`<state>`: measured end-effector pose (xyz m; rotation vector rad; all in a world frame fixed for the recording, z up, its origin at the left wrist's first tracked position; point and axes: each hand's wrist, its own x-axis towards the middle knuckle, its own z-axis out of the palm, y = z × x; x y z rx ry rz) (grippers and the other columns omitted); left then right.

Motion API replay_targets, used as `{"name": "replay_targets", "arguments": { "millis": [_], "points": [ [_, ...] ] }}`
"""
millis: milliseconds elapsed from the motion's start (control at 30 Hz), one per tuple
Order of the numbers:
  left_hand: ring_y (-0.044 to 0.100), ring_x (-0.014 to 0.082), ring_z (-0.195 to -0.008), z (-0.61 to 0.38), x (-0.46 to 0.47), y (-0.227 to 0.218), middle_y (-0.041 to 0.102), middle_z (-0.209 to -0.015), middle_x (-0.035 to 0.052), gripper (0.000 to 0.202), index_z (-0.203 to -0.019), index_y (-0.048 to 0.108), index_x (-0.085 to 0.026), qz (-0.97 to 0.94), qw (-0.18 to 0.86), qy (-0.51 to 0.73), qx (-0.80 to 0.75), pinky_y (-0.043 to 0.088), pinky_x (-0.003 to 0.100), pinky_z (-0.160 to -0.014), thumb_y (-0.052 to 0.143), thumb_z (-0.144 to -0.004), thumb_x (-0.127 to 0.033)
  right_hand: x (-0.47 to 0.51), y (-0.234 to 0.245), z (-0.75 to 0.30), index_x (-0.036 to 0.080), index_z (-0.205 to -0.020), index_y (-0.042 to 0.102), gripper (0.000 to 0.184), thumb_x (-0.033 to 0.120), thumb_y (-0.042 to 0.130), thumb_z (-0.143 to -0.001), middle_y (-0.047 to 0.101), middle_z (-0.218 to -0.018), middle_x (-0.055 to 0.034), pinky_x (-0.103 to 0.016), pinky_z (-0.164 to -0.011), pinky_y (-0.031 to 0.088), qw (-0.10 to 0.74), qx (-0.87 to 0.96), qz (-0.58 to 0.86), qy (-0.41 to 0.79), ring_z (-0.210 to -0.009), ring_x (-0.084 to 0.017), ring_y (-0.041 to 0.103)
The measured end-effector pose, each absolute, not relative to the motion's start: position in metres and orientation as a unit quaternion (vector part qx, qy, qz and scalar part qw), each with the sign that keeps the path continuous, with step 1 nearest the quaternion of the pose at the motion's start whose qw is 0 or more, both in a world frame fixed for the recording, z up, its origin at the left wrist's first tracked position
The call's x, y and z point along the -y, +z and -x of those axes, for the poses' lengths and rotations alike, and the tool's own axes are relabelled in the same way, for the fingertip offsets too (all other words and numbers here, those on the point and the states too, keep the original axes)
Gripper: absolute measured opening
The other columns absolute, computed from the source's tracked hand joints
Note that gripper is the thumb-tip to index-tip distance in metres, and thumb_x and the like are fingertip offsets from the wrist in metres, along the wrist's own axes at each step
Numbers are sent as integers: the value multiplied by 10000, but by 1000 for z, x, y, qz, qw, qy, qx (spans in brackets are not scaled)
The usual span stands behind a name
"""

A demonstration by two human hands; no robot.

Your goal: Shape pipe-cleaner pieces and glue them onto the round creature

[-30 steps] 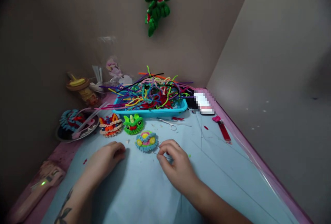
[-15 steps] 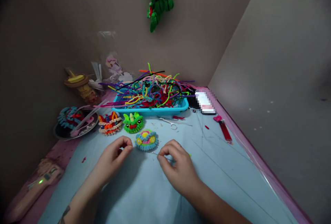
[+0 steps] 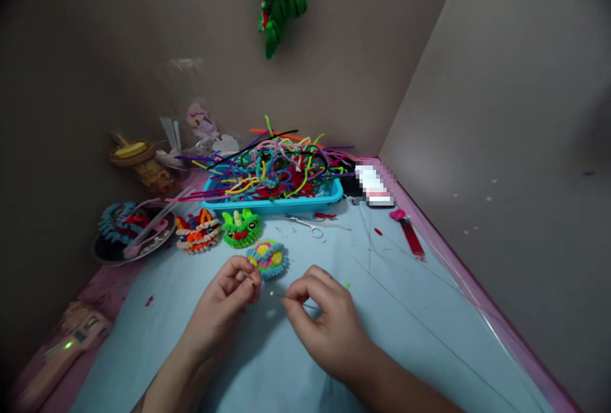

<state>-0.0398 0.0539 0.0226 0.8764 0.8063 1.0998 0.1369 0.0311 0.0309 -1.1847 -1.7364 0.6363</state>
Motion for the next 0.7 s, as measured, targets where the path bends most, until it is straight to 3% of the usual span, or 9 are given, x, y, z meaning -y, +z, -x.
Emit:
{"name": "replay_targets", "arguments": {
  "millis": [700],
  "points": [
    [508, 64, -667, 41, -55, 18, 596, -737, -24, 196, -850, 552, -193, -409, 689, 485, -351, 378, 157, -612, 709, -739, -229, -29, 30, -137, 178, -655, 565, 141, 92, 546, -765, 518, -606, 12, -228, -559, 403, 448, 714, 477, 249, -598, -117, 530]
  ]
}}
